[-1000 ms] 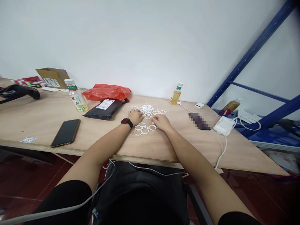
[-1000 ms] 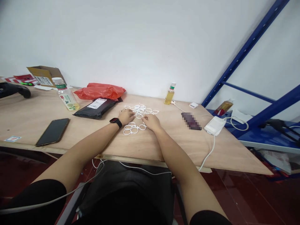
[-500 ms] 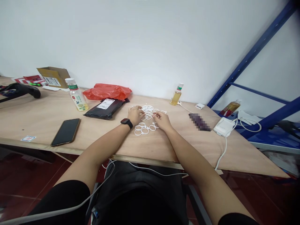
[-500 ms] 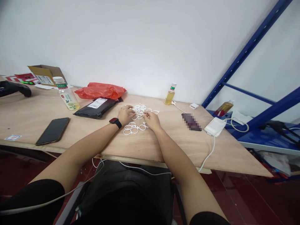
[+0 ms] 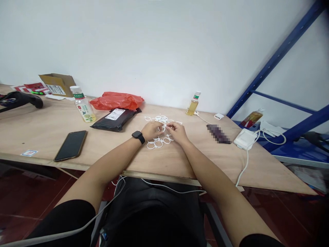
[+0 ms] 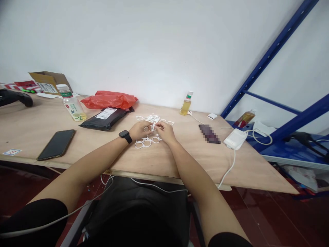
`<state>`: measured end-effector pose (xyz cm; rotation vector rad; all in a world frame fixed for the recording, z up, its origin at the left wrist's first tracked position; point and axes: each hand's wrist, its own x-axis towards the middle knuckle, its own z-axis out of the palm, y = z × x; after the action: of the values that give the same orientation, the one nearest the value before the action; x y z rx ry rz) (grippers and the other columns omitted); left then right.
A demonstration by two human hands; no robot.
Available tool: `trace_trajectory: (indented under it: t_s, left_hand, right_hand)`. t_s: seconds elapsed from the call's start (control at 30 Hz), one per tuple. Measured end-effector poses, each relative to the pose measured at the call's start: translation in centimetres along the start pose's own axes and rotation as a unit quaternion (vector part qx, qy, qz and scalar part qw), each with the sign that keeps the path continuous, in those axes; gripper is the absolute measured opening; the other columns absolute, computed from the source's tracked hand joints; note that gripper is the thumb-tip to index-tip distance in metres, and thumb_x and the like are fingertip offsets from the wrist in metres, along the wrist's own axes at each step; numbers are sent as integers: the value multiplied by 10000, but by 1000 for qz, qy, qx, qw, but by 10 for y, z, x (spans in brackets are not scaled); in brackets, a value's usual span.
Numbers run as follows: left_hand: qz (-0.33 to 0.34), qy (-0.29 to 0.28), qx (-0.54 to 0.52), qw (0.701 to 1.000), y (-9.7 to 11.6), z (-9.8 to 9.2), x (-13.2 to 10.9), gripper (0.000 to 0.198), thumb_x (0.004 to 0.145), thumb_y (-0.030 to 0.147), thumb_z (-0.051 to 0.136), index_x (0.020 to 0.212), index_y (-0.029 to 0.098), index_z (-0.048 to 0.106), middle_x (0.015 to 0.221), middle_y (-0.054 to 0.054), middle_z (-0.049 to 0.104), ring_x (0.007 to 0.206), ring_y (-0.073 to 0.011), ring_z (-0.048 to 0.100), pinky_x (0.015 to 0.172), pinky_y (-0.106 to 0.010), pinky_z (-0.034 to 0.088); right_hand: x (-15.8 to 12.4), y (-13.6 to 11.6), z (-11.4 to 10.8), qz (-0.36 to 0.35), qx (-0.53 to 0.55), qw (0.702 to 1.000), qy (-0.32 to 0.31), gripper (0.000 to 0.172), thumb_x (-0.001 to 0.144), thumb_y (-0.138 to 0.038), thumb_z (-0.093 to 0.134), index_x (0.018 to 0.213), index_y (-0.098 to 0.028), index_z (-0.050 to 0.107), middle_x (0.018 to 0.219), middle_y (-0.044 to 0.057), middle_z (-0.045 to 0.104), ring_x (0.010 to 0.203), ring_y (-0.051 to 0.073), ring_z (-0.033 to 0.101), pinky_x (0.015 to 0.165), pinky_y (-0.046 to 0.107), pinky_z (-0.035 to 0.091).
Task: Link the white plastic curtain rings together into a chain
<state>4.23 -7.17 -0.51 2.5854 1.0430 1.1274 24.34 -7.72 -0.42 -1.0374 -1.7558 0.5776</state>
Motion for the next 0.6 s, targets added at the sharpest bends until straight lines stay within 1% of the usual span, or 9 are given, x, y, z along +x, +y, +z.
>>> trace_trajectory:
  t_s: [0.07,0.13,0.2,0.27,0.33,0.43,0.5,0.6]
  left_hand:
    - [2,-4,-5,1000,2,1,0,169,768,311,750,850,198,655,1041,-59,736,1002,-235,669,916,-380,500]
    - [-4,-3,-16,1000,4,1,0,231,792,360,734,952,206,669,1063,-56,732,1012,-231,666,936,-376,495]
    - [-15,9,-27,999,7,0,1,297,850,396,676,1082,211,663,1137,-66,715,1067,-228,651,975,-377,479]
    - [-20,22,-29,999,10,-2,2,281,914,380,593,1126,210,663,1188,-78,698,1118,-224,630,1008,-382,458]
    - [-17,21,-22,999,13,-3,3,235,944,350,543,1053,207,695,1148,-80,712,1097,-222,631,1005,-389,451]
    - [-12,16,-5,1000,15,-5,4,232,951,346,533,928,201,712,990,-71,739,980,-217,645,952,-384,461]
    - [-9,20,3,1000,14,-4,4,238,953,348,532,900,195,706,935,-70,736,935,-213,640,928,-376,461]
    - [-6,23,14,1000,14,-2,3,247,960,344,514,884,192,692,918,-74,725,924,-216,631,920,-376,458]
  right_hand:
    - [0,-1,0,5,2,1000,3,219,776,-378,665,868,-187,720,768,24,690,603,129,552,608,266,463]
    - [-1,-2,0,11,1,1000,4,215,772,-378,659,857,-186,709,752,21,681,590,128,545,587,259,454]
    - [-1,-2,0,15,-4,1000,3,211,768,-374,655,854,-187,702,728,15,670,583,129,544,576,255,449]
    - [-1,-2,0,12,-12,1000,0,205,769,-368,652,851,-186,701,711,11,665,583,131,550,581,256,453]
    - [-2,-3,0,8,-24,1000,-9,202,775,-368,650,845,-187,706,708,12,674,590,135,563,597,262,463]
    - [-3,-6,0,18,-30,999,-28,208,785,-382,651,847,-194,712,712,15,693,605,144,594,611,269,482]
    - [-3,-8,0,32,-14,999,-39,204,789,-388,652,842,-199,706,713,15,700,605,150,618,607,272,496]
    - [-4,-11,1,36,12,998,-45,184,788,-379,657,799,-199,692,693,17,698,575,154,633,591,279,512]
